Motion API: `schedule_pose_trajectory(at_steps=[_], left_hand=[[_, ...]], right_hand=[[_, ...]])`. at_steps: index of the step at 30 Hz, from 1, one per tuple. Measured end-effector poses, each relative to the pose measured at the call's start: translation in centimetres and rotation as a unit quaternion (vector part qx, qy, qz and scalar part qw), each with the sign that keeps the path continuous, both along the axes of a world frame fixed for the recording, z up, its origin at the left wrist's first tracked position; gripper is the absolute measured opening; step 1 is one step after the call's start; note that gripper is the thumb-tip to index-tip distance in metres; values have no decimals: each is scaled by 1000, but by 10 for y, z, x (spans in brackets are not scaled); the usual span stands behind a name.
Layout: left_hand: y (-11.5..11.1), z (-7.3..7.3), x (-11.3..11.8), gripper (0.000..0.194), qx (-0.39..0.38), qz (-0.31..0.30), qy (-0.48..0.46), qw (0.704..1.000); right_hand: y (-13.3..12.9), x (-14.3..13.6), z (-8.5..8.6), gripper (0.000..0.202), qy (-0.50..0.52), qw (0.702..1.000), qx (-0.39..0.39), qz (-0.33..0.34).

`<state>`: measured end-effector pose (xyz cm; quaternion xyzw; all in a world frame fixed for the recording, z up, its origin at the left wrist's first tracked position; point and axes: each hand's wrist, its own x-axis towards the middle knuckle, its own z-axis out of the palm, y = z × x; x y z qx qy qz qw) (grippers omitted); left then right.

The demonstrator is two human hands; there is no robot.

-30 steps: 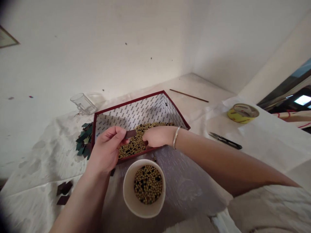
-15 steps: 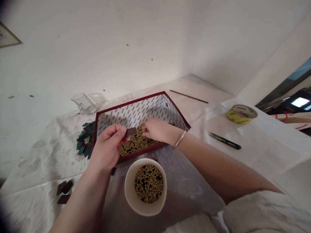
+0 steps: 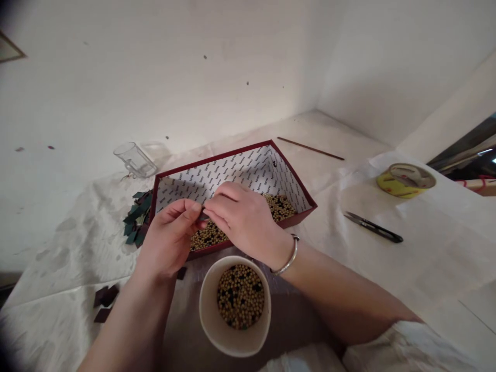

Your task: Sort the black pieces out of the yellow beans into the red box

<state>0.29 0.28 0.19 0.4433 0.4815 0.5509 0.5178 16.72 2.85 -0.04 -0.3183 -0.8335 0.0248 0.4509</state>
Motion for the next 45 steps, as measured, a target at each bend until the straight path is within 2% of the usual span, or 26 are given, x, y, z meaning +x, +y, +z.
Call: schedule_pose_trajectory(at_steps=[17, 20, 23, 25, 27, 30, 32, 34, 37, 38, 39, 42, 45], left_hand=[[-1, -3, -1, 16, 8, 6, 14, 1000], [0, -3, -1, 16, 2, 15, 11, 1000], [0, -3, -1, 18, -3, 22, 14, 1000], [0, -2, -2, 19, 0, 22, 22, 999], [0, -1, -1, 19, 3, 20, 28, 999], [0, 1, 0, 19, -2, 23, 24, 999], [1, 3, 1, 18, -8, 31, 15, 999], [1, 4, 2, 18, -14, 39, 3, 999], [2, 2, 2, 19, -19, 43, -10, 999], [2, 1, 2, 18, -18, 43, -10, 999], [2, 0, 2, 18, -17, 41, -9, 999], [1, -3, 1, 18, -14, 33, 0, 999], [1, -4, 1, 18, -4, 38, 5, 999]], right_hand=[[-6, 2, -1, 25, -44, 998, 43, -28], [-5, 3, -2, 23, -31, 999, 22, -32], [-4, 6, 2, 17, 25, 999, -18, -29], [-7, 10, 9, 13, 62, 997, -38, 3], [-14, 15, 20, 10, 59, 993, -68, 74], [-24, 23, 37, 11, -56, 966, -149, 205], [-24, 27, 42, 17, -114, 945, -197, 234], [-17, 30, 40, 25, -108, 951, -217, 193], [3, 33, 24, 31, -110, 967, -225, 45], [10, 33, 17, 28, -141, 960, -241, 0], [16, 33, 11, 24, -180, 947, -265, -17], [25, 31, -1, 18, -259, 911, -319, 16], [25, 26, 3, 16, -294, 900, -321, 28]])
